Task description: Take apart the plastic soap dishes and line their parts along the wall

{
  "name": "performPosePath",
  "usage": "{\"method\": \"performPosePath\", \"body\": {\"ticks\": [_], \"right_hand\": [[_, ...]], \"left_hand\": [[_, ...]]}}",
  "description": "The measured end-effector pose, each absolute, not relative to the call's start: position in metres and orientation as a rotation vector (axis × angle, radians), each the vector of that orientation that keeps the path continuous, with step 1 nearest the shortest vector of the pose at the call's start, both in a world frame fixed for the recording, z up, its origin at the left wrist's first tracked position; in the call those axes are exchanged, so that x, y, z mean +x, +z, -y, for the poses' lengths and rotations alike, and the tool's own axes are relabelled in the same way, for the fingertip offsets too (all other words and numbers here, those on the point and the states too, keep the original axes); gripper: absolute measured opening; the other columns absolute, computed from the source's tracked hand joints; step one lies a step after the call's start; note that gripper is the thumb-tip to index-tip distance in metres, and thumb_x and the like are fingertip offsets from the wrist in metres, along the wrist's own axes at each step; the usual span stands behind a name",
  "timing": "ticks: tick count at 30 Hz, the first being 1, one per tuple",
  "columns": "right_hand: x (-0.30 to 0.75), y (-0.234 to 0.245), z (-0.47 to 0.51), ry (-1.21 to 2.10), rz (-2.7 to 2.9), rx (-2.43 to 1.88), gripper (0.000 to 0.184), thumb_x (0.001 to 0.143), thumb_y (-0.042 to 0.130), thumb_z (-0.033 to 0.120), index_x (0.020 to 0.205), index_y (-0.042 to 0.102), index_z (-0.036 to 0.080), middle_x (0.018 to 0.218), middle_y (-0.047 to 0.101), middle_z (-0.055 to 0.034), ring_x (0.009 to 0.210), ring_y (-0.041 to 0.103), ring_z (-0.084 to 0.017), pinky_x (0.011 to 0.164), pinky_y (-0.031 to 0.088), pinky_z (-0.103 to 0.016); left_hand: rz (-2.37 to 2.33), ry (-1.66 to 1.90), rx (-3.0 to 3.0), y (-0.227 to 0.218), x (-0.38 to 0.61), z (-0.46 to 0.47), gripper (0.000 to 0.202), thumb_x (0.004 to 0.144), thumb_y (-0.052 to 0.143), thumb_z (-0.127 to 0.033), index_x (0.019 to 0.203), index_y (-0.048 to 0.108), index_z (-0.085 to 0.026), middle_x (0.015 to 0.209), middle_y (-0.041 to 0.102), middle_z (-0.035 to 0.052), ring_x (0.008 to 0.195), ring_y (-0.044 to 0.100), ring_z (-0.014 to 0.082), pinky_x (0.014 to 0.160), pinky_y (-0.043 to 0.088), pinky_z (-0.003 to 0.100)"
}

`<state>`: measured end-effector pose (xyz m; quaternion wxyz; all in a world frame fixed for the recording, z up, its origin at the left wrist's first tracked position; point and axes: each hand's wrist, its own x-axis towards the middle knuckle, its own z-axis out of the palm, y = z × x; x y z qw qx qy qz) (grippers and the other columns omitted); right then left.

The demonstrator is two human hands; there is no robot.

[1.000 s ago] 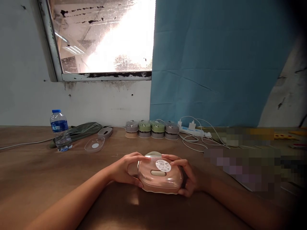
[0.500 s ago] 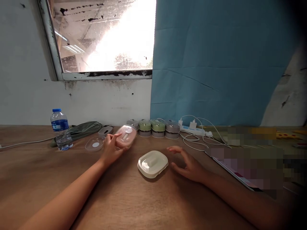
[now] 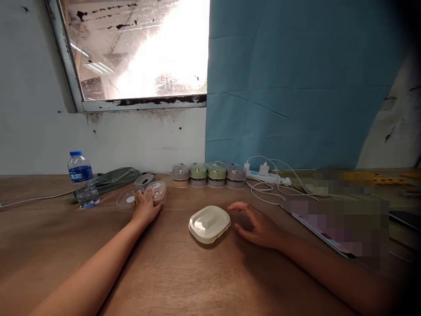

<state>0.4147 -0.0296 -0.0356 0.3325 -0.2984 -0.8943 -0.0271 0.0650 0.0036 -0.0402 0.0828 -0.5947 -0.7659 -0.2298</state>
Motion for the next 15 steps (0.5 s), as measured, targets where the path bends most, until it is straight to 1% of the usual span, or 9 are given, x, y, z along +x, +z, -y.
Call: {"method": "performPosePath", "body": {"ticks": [2,3,5,7,10,13,15], "right_hand": [[0.414,-0.034,0.030,-0.067,2.356,-0.758,0.042,0.073,0.050,0.015,0.113,0.040,0.023,0.109,0.052,-0.0073,0.100,0.052,-0.021,0.086,0.045,-0.037],[0.414,-0.034,0.030,-0.058,2.375,-0.745,0.040,0.073,0.050,0.014,0.112,0.040,0.023,0.109,0.052,-0.0070,0.101,0.052,-0.021,0.087,0.045,-0.036],[0.414,-0.033,0.031,-0.037,2.420,-0.722,0.038,0.073,0.049,0.013,0.109,0.042,0.023,0.108,0.052,-0.0065,0.101,0.051,-0.020,0.087,0.044,-0.035],[0.413,-0.033,0.032,-0.020,2.455,-0.714,0.038,0.073,0.049,0.012,0.109,0.042,0.023,0.107,0.053,-0.0060,0.100,0.052,-0.019,0.087,0.045,-0.034],[0.413,-0.033,0.034,-0.004,2.469,-0.722,0.042,0.073,0.050,0.013,0.112,0.039,0.023,0.107,0.054,-0.0061,0.098,0.053,-0.019,0.085,0.045,-0.033],[0.413,-0.034,0.036,0.003,2.482,-0.728,0.043,0.073,0.050,0.014,0.114,0.037,0.023,0.108,0.054,-0.0060,0.098,0.053,-0.018,0.085,0.044,-0.032],[0.414,-0.034,0.036,0.002,2.494,-0.724,0.043,0.073,0.050,0.015,0.114,0.037,0.023,0.108,0.054,-0.0058,0.098,0.053,-0.018,0.085,0.044,-0.032]], "left_hand": [[2.271,-0.646,-1.792,-0.040,0.068,-0.001,0.065,0.075,0.047,-0.047,0.129,0.031,-0.015,0.126,0.026,0.0195,0.120,0.030,0.0365,0.094,0.023,0.045],[2.239,-0.630,-1.804,-0.039,0.069,0.000,0.063,0.076,0.048,-0.043,0.130,0.031,-0.015,0.127,0.025,0.0196,0.119,0.031,0.0359,0.094,0.024,0.045],[2.160,-0.590,-1.832,-0.037,0.070,0.002,0.054,0.077,0.048,-0.031,0.128,0.034,-0.017,0.125,0.027,0.0188,0.116,0.037,0.0338,0.093,0.028,0.045],[2.094,-0.547,-1.864,-0.037,0.071,0.002,0.047,0.077,0.048,-0.023,0.124,0.040,-0.018,0.120,0.032,0.0174,0.110,0.043,0.0317,0.088,0.033,0.044],[2.011,-0.582,-1.914,-0.042,0.069,-0.005,0.042,0.077,0.048,-0.018,0.119,0.043,-0.016,0.111,0.036,0.0155,0.099,0.049,0.0275,0.082,0.039,0.040],[1.971,-0.722,-1.941,-0.051,0.065,-0.019,0.043,0.077,0.046,-0.014,0.120,0.041,-0.013,0.106,0.037,0.0134,0.090,0.052,0.0221,0.081,0.041,0.036],[1.983,-0.783,-1.937,-0.058,0.063,-0.032,0.043,0.077,0.045,-0.012,0.120,0.039,-0.012,0.104,0.038,0.0123,0.089,0.052,0.0207,0.082,0.041,0.035]]}}
